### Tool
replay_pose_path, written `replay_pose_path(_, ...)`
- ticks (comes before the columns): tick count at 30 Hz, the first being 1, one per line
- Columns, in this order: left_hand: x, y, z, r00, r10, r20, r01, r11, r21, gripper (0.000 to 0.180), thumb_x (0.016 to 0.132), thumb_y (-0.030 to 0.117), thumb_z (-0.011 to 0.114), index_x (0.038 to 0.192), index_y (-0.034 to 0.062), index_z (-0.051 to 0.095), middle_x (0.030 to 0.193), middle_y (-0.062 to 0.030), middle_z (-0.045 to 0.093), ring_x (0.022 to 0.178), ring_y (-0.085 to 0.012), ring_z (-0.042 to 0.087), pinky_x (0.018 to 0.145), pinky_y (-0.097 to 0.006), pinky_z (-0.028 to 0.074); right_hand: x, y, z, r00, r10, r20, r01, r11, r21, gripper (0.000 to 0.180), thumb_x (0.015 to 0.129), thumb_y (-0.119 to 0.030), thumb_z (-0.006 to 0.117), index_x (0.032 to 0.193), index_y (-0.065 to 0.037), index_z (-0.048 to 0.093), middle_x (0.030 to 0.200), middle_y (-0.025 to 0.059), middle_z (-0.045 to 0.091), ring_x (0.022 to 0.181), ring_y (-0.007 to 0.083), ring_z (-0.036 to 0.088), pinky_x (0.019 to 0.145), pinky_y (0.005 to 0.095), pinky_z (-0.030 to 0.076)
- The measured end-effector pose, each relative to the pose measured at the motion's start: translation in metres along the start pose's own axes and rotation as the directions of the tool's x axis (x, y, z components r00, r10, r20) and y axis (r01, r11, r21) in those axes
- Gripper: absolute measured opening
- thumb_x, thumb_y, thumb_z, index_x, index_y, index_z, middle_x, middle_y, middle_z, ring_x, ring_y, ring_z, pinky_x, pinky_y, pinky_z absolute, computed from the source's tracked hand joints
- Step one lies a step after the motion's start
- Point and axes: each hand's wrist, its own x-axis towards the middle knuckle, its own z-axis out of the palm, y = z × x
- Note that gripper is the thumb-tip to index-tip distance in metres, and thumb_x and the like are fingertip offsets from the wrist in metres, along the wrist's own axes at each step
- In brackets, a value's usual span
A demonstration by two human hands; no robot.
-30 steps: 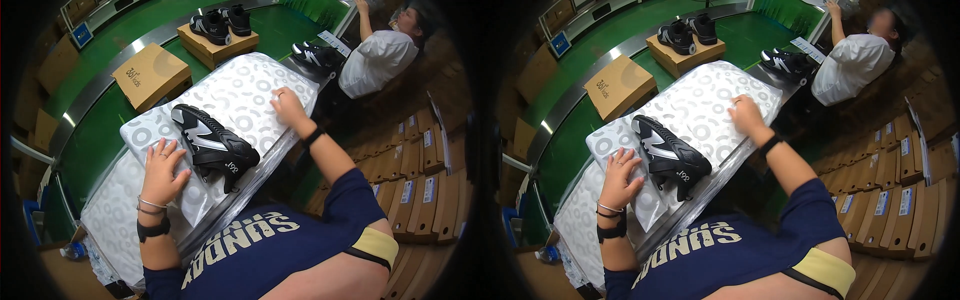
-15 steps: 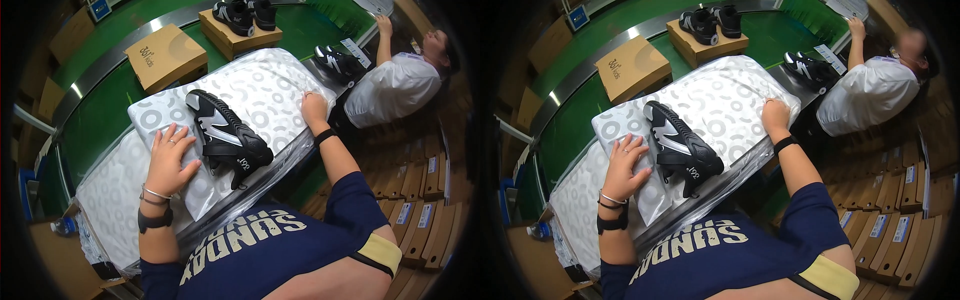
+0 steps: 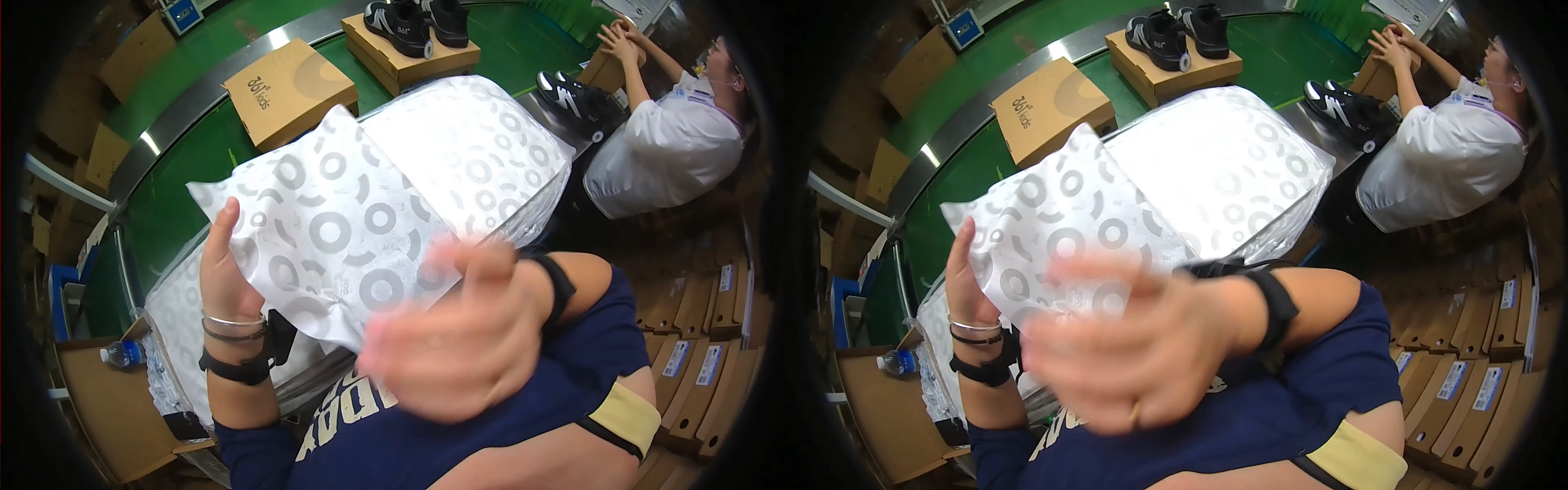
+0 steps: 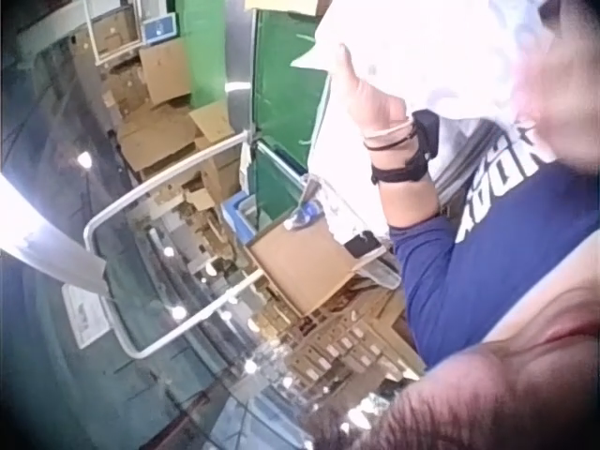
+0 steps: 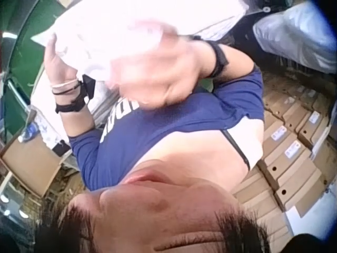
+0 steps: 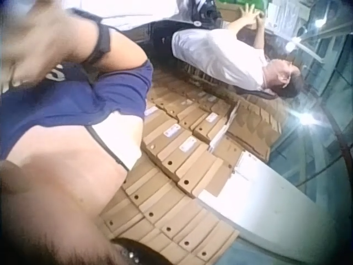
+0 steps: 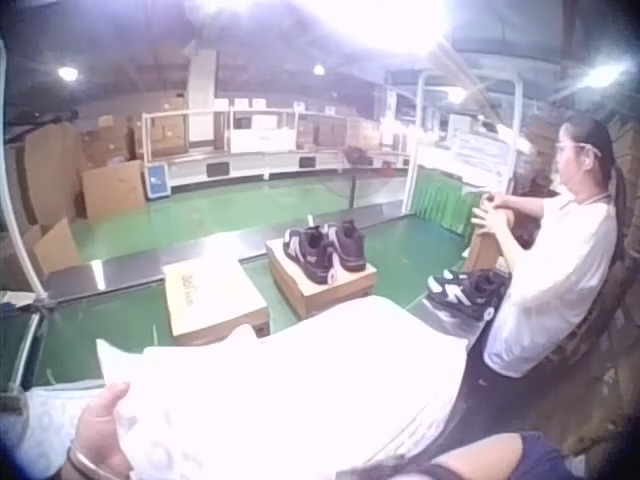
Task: Packing pairs of shoes into boxes and stacking the boxes.
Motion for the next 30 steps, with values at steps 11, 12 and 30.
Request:
replay_pose_path(11,0.094,0.068,-0.105,0.926,0.072,-0.371,0.281,0.524,0.804,0.040,0.071,0.010,0.058,0.109,0.0020,0.047,0.097,-0.0063,0.053,0.076,-0.0135,0.054,0.061,-0.025,0.046,-0.112,0.257,0.058,0.295,0.942,0.163,-0.924,0.324,-0.201,0.043,0.070,-0.030,0.065,0.104,-0.006,0.057,0.105,0.0166,0.051,0.098,0.0273,0.051,0.083,0.0338,0.042)
replay_pose_path(12,0.121,0.075,-0.105,0.905,0.171,-0.390,0.208,0.620,0.756,0.041,0.071,0.015,0.060,0.108,0.0024,0.048,0.096,-0.0062,0.053,0.075,-0.0135,0.053,0.063,-0.026,0.045,-0.120,0.278,0.067,0.306,0.936,0.176,-0.911,0.341,-0.232,0.051,0.068,-0.032,0.066,0.111,-0.009,0.054,0.112,0.0192,0.047,0.104,0.0305,0.048,0.088,0.0352,0.040)
replay_pose_path(30,0.199,0.063,-0.096,0.910,-0.338,-0.241,0.402,0.574,0.714,0.072,0.082,0.062,0.032,0.134,0.0122,0.027,0.121,-0.0225,0.044,0.106,-0.0281,0.049,0.088,-0.035,0.041,-0.117,0.319,0.137,0.120,0.965,-0.231,-0.993,0.114,-0.040,0.064,0.078,-0.040,0.046,0.120,0.006,0.037,0.072,0.0225,0.058,0.067,0.0265,0.060,0.066,0.0367,0.045)
